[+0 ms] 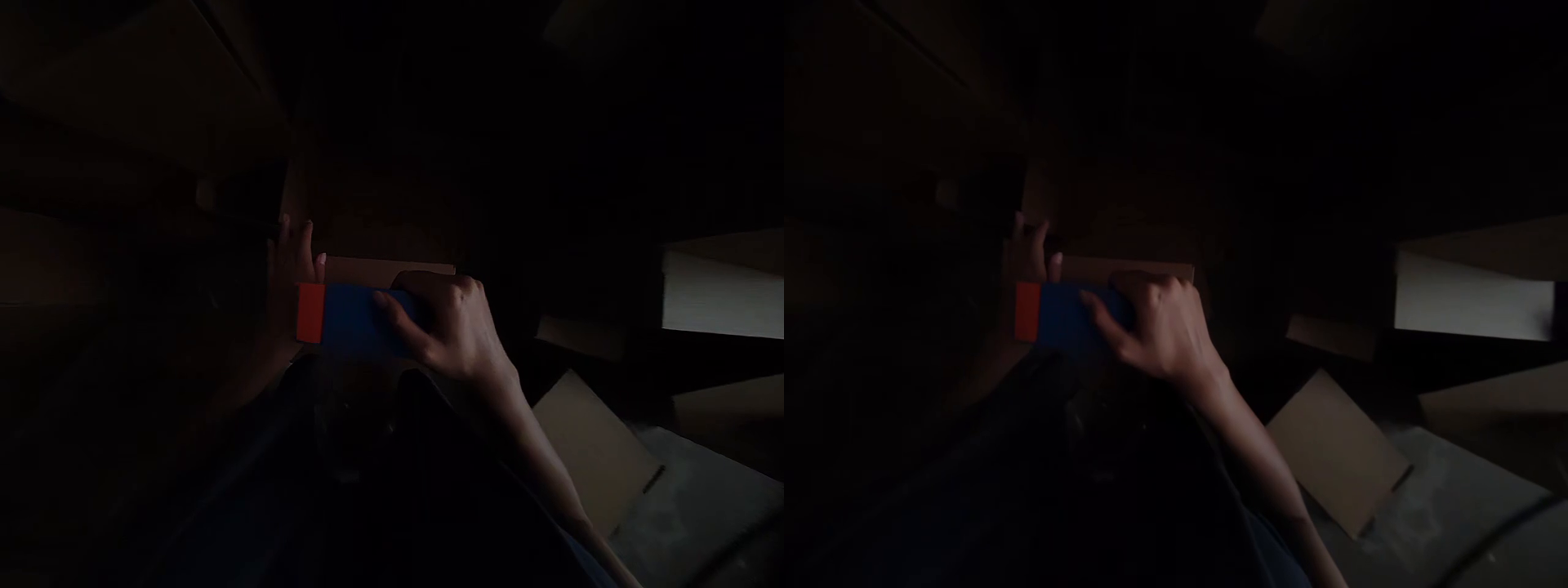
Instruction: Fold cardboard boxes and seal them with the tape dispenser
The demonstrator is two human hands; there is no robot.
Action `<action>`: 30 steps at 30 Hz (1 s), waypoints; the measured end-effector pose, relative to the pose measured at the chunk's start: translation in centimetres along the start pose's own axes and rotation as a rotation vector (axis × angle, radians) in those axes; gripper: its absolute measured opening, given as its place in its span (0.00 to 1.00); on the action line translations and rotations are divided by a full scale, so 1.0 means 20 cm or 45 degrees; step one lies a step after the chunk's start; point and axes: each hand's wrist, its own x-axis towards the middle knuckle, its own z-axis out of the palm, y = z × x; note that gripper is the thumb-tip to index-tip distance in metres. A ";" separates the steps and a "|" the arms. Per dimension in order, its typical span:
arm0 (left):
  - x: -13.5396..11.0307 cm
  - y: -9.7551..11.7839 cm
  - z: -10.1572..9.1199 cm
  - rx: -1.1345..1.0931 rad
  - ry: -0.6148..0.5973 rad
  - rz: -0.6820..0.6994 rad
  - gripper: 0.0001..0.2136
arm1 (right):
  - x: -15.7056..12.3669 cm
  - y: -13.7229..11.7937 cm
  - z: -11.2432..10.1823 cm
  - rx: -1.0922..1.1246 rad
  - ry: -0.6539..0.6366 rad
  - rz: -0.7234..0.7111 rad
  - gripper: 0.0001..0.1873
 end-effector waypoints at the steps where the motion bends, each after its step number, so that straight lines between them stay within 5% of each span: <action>1: 0.00 0.01 0.00 -0.003 -0.001 0.014 0.25 | 0.00 0.00 0.00 0.004 0.005 0.000 0.23; 9: 0.00 0.01 -0.03 -0.168 0.032 0.083 0.22 | -0.01 0.01 -0.01 0.043 -0.048 0.020 0.23; 19: 0.01 -0.06 0.09 0.008 0.146 0.057 0.26 | 0.02 -0.01 -0.04 -0.013 -0.109 0.001 0.20; 30: 0.01 0.03 0.01 -0.025 0.034 -0.033 0.26 | 0.03 0.00 -0.12 -0.295 -0.221 -0.018 0.20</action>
